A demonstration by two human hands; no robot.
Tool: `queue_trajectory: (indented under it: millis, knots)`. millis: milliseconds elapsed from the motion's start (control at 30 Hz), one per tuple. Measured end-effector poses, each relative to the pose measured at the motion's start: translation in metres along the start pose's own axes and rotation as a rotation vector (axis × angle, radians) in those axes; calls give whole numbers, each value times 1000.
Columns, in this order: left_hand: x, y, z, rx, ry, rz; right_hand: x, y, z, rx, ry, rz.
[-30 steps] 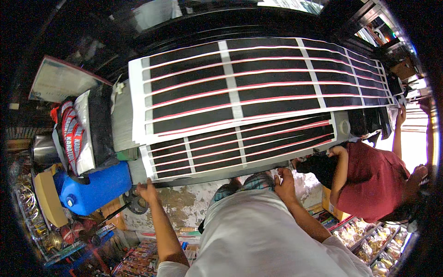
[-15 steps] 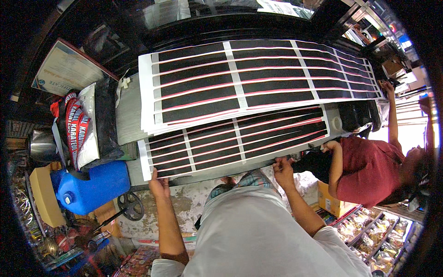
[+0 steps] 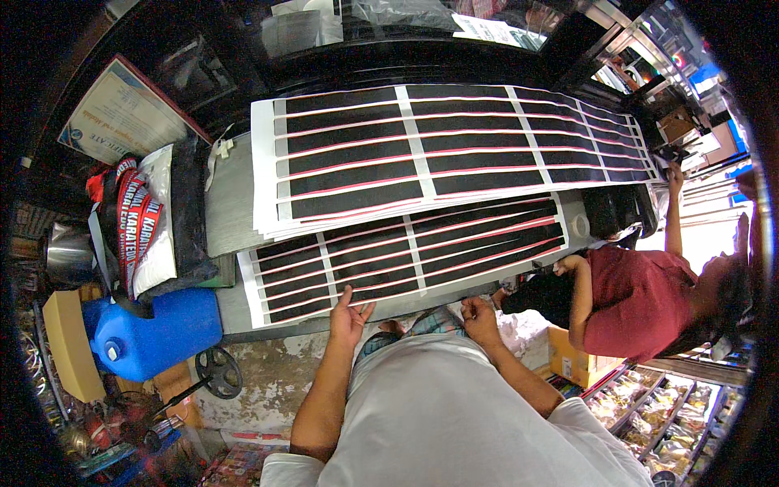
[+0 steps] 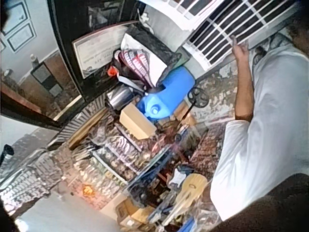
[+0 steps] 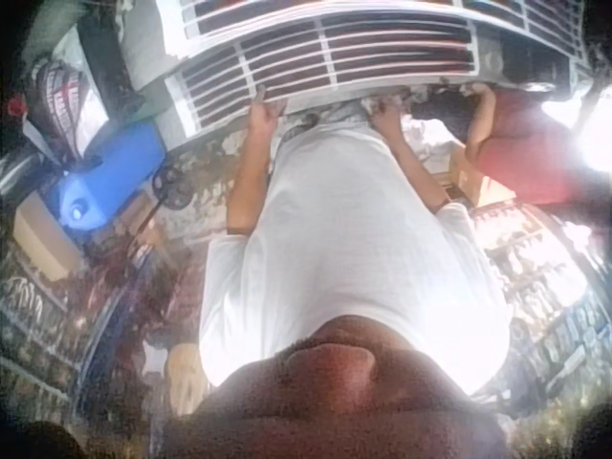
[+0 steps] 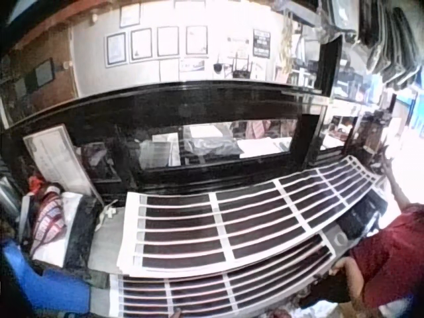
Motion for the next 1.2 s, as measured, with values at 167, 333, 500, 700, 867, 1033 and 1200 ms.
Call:
queue_trajectory:
  millis: [167,333,500,700,867,1033,1200]
  knots:
    - [-7,-7,-51,102,49,-93,-5,-2,-13,-15,-42,-46]
    - [-32,-3,-77,135,66,-166,-6,-2,-16,-36,-38,-134]
    - [-50,-6,-97,103,-13,-97,-6,7,-9,-101,-144,-238]
    - [-49,-3,-99,170,24,-129,-4,17,-5,-127,-61,-299]
    - [-48,-1,-107,97,-107,-38,-10,14,-9,-132,-136,-303]
    - [-50,5,-98,101,-165,26,2,-1,-87,345,114,-95]
    - [-46,3,-96,125,-210,9,-16,-38,-144,522,304,-131]
Point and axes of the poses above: each hand's wrist, its own y-axis away from the middle knuckle, its own x-axis out of the back of the hand, z = x × y, the point moved 8 cm from there along -y, towards the middle knuckle, and after that the axes turned 5 degrees about -x, right-handed, at the moved point
